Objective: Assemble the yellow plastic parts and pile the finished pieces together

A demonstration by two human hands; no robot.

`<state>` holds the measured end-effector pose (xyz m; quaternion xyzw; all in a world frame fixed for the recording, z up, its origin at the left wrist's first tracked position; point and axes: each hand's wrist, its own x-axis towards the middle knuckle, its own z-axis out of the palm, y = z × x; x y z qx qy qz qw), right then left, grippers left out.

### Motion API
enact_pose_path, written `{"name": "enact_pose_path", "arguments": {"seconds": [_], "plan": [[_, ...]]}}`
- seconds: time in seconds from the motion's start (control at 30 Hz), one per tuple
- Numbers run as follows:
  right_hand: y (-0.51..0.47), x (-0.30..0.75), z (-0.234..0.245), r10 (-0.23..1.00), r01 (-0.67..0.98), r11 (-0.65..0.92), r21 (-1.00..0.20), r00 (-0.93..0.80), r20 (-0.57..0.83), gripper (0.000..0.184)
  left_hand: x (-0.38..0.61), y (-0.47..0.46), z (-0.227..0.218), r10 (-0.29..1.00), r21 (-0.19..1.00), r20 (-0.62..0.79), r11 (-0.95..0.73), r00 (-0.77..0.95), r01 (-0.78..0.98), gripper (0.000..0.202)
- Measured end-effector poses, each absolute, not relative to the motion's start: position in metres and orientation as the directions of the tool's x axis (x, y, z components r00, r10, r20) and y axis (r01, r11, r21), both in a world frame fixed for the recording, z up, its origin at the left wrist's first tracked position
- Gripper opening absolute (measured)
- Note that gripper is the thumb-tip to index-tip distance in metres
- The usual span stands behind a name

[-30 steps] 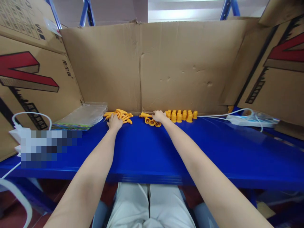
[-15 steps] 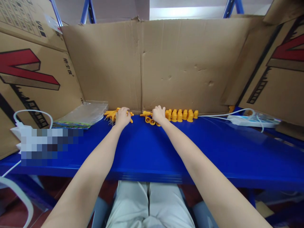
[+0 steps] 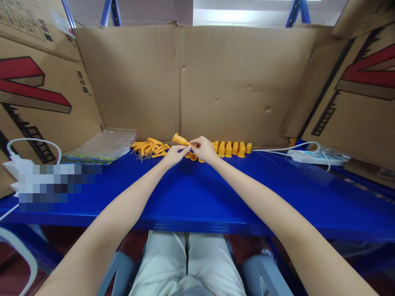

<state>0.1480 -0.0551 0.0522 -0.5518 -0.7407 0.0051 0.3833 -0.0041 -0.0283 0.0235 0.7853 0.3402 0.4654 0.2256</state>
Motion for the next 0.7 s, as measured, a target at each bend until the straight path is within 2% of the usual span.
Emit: {"name": "enact_pose_path", "arguments": {"seconds": [0.1,0.23,0.37,0.47,0.53,0.6,0.7], "plan": [[-0.058,0.153,0.044,0.816,0.684,0.477,-0.553,-0.109,0.568,0.026,0.003,-0.029,0.021,0.735,0.679,0.611,-0.678,0.294,0.282,0.039],[-0.059,0.158,0.033,0.836,0.476,0.529,-0.703,-0.146,0.530,0.025,0.003,-0.029,0.020,0.714,0.630,0.639,-0.699,0.285,0.339,0.036],[-0.063,0.160,0.031,0.910,0.271,0.410,-0.871,-0.178,0.374,0.024,-0.002,-0.033,0.025,0.679,0.521,0.672,-0.717,0.294,0.464,0.029],[-0.067,0.163,0.036,0.946,0.168,0.315,-0.934,-0.140,0.294,0.038,-0.006,-0.036,0.030,0.706,0.457,0.659,-0.651,0.261,0.606,0.026],[-0.068,0.166,0.040,0.954,0.137,0.296,-0.945,-0.091,0.286,0.047,-0.007,-0.038,0.033,0.715,0.380,0.645,-0.607,0.271,0.697,0.023],[-0.067,0.169,0.042,0.951,0.154,0.308,-0.939,-0.060,0.302,0.053,-0.009,-0.040,0.035,0.697,0.251,0.635,-0.594,0.333,0.764,0.019],[-0.063,0.175,0.041,0.932,0.236,0.359,-0.903,-0.044,0.360,0.050,-0.011,-0.043,0.037,0.641,0.054,0.629,-0.600,0.440,0.798,0.016]]}}
